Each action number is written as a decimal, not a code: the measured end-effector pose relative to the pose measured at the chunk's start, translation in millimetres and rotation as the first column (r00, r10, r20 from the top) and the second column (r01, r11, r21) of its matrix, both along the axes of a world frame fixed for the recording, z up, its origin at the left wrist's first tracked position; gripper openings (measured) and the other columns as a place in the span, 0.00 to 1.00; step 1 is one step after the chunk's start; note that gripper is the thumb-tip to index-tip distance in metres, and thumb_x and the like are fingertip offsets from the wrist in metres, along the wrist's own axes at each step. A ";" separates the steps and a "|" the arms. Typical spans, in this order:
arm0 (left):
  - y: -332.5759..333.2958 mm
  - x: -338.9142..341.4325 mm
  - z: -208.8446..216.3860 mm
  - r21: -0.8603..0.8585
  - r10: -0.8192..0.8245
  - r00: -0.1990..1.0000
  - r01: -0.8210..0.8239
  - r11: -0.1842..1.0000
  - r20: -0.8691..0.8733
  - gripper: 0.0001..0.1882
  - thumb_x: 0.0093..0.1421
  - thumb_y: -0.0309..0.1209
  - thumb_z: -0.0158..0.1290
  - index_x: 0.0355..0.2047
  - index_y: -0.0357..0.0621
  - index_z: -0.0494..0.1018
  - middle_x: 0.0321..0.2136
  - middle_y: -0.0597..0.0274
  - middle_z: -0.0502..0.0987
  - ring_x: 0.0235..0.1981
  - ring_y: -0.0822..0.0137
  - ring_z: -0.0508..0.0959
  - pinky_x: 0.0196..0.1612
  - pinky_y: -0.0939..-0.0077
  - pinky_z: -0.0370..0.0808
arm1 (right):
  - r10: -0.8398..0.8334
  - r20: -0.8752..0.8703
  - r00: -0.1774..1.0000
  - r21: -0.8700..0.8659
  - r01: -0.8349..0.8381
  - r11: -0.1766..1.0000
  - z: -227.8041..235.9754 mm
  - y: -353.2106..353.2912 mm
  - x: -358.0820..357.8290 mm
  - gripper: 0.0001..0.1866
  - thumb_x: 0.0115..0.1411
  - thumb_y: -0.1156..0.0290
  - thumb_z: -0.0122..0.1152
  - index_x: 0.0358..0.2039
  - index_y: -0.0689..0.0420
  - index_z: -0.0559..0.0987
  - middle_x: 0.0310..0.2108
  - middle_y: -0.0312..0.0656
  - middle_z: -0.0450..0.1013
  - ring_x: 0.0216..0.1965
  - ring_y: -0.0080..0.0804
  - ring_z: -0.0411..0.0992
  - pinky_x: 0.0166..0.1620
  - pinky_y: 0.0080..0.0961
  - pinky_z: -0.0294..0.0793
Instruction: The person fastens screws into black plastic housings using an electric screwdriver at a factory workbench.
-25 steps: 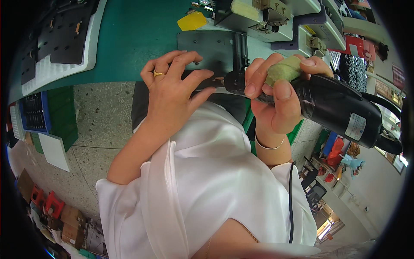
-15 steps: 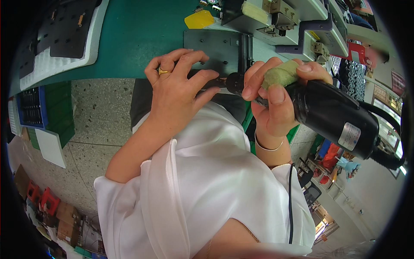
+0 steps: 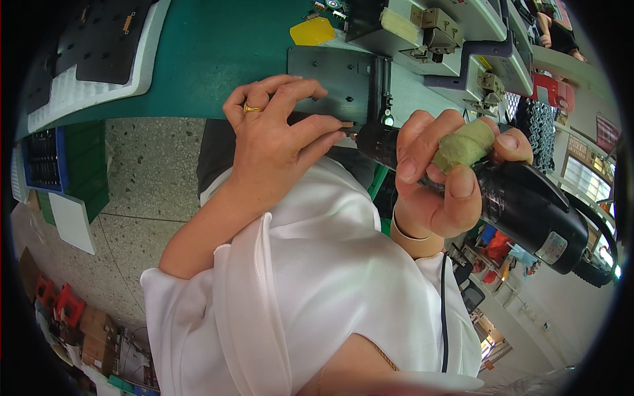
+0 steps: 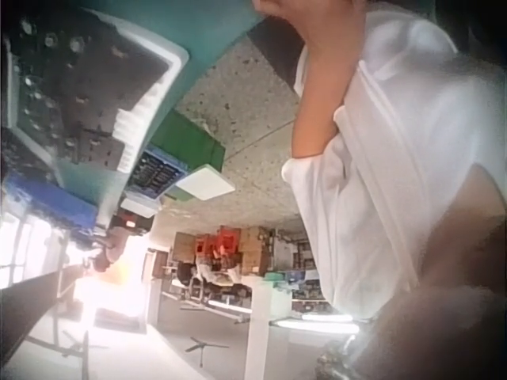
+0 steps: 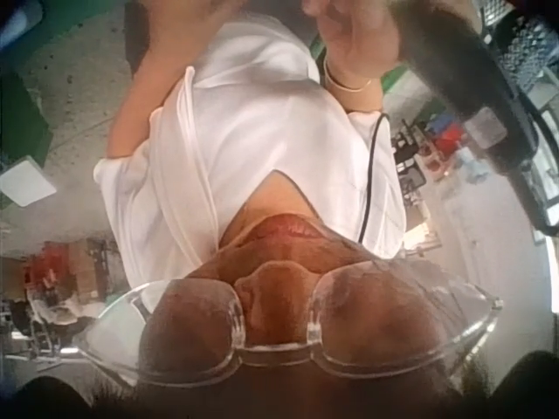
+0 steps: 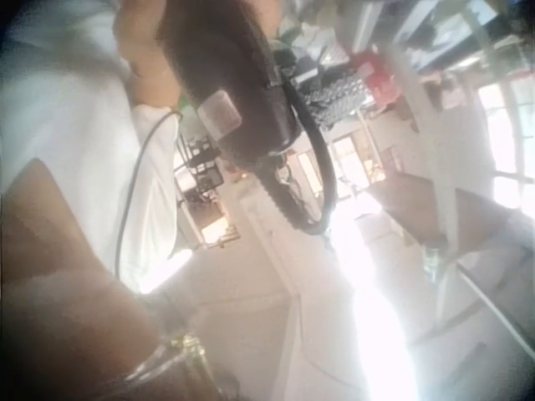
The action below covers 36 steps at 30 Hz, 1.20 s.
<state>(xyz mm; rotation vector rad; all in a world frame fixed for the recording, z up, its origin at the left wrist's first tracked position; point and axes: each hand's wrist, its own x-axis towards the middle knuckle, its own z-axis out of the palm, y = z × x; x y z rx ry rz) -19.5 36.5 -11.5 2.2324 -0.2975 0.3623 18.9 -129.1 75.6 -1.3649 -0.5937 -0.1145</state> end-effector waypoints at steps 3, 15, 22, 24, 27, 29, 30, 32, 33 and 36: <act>0.1 -1.0 0.5 -0.008 0.004 1.000 -0.004 1.000 0.006 0.10 0.46 0.33 0.68 0.31 0.58 0.83 0.46 0.72 0.76 0.53 0.63 0.71 0.56 0.62 0.54 | 0.014 -0.005 1.000 0.027 -0.014 1.000 0.5 -2.2 0.6 0.22 0.59 0.71 0.55 0.54 0.48 0.66 0.21 0.33 0.62 0.19 0.29 0.66 0.22 0.28 0.61; -0.7 -1.2 -0.8 0.026 -0.009 1.000 0.009 1.000 0.002 0.11 0.47 0.36 0.67 0.33 0.57 0.83 0.46 0.72 0.76 0.54 0.63 0.70 0.57 0.61 0.54 | -0.026 -0.010 1.000 0.035 0.026 0.999 -9.5 2.5 6.0 0.25 0.60 0.70 0.62 0.53 0.51 0.60 0.21 0.39 0.67 0.19 0.31 0.69 0.26 0.29 0.69; -4.0 1.3 -4.9 0.005 0.021 1.000 -0.021 1.000 0.008 0.13 0.42 0.35 0.68 0.29 0.55 0.80 0.44 0.75 0.74 0.51 0.67 0.70 0.57 0.60 0.52 | -0.084 -0.026 0.996 0.044 0.085 0.995 -16.3 2.7 8.6 0.28 0.58 0.71 0.66 0.51 0.52 0.57 0.21 0.39 0.69 0.18 0.30 0.72 0.28 0.29 0.75; -3.5 -0.7 -3.9 0.011 0.025 1.000 -0.025 1.000 0.003 0.13 0.42 0.35 0.68 0.29 0.55 0.79 0.44 0.75 0.74 0.51 0.67 0.70 0.57 0.60 0.52 | -0.082 -0.028 0.996 0.070 0.084 0.994 -18.8 4.9 7.5 0.28 0.58 0.73 0.65 0.50 0.52 0.57 0.21 0.39 0.69 0.19 0.30 0.72 0.28 0.29 0.75; -1.4 -3.0 -2.9 0.068 -0.008 0.999 0.011 0.998 -0.046 0.13 0.47 0.36 0.67 0.35 0.57 0.81 0.48 0.72 0.74 0.55 0.63 0.69 0.57 0.60 0.54 | -0.061 0.001 0.998 0.061 0.061 0.996 -24.4 1.8 7.9 0.27 0.58 0.75 0.65 0.50 0.54 0.57 0.22 0.40 0.69 0.19 0.30 0.72 0.28 0.28 0.75; -2.2 -3.5 -3.2 0.073 -0.002 0.999 0.005 0.997 -0.041 0.14 0.46 0.36 0.67 0.35 0.57 0.81 0.48 0.72 0.74 0.55 0.64 0.69 0.57 0.60 0.54 | -0.040 0.029 0.999 0.026 0.040 0.999 -24.8 0.4 8.0 0.27 0.58 0.75 0.64 0.50 0.54 0.57 0.22 0.40 0.69 0.19 0.30 0.72 0.28 0.28 0.75; -2.3 -3.7 -3.2 0.072 -0.002 0.999 0.005 0.997 -0.043 0.14 0.46 0.36 0.67 0.35 0.57 0.81 0.48 0.72 0.74 0.55 0.64 0.69 0.57 0.60 0.54 | -0.052 0.017 0.999 -0.012 0.052 0.999 -23.2 0.7 7.5 0.26 0.58 0.71 0.66 0.51 0.51 0.61 0.20 0.40 0.67 0.18 0.32 0.71 0.24 0.28 0.70; -2.2 -3.7 -3.3 0.071 -0.002 0.999 0.005 0.997 -0.040 0.14 0.45 0.36 0.67 0.35 0.57 0.81 0.48 0.72 0.74 0.55 0.64 0.69 0.57 0.60 0.53 | -0.062 0.003 0.998 -0.050 0.062 0.997 -22.3 0.8 5.7 0.25 0.59 0.68 0.67 0.52 0.48 0.64 0.19 0.41 0.66 0.16 0.34 0.69 0.21 0.29 0.65; -2.0 -3.5 -3.3 0.070 -0.002 0.999 0.004 0.998 -0.041 0.14 0.45 0.36 0.67 0.35 0.57 0.81 0.48 0.72 0.74 0.55 0.64 0.69 0.57 0.60 0.53 | -0.055 -0.007 0.998 -0.070 0.054 0.996 -22.8 0.6 4.6 0.25 0.59 0.68 0.67 0.52 0.48 0.64 0.18 0.40 0.66 0.16 0.34 0.69 0.20 0.29 0.65; -1.0 -1.4 -1.7 0.080 -0.012 0.999 0.017 0.997 -0.053 0.15 0.44 0.35 0.68 0.35 0.57 0.81 0.49 0.72 0.74 0.55 0.64 0.69 0.57 0.60 0.53 | -0.048 0.008 0.999 -0.070 0.049 0.996 -24.0 3.5 8.5 0.24 0.60 0.70 0.66 0.51 0.48 0.63 0.18 0.39 0.66 0.16 0.33 0.69 0.20 0.29 0.66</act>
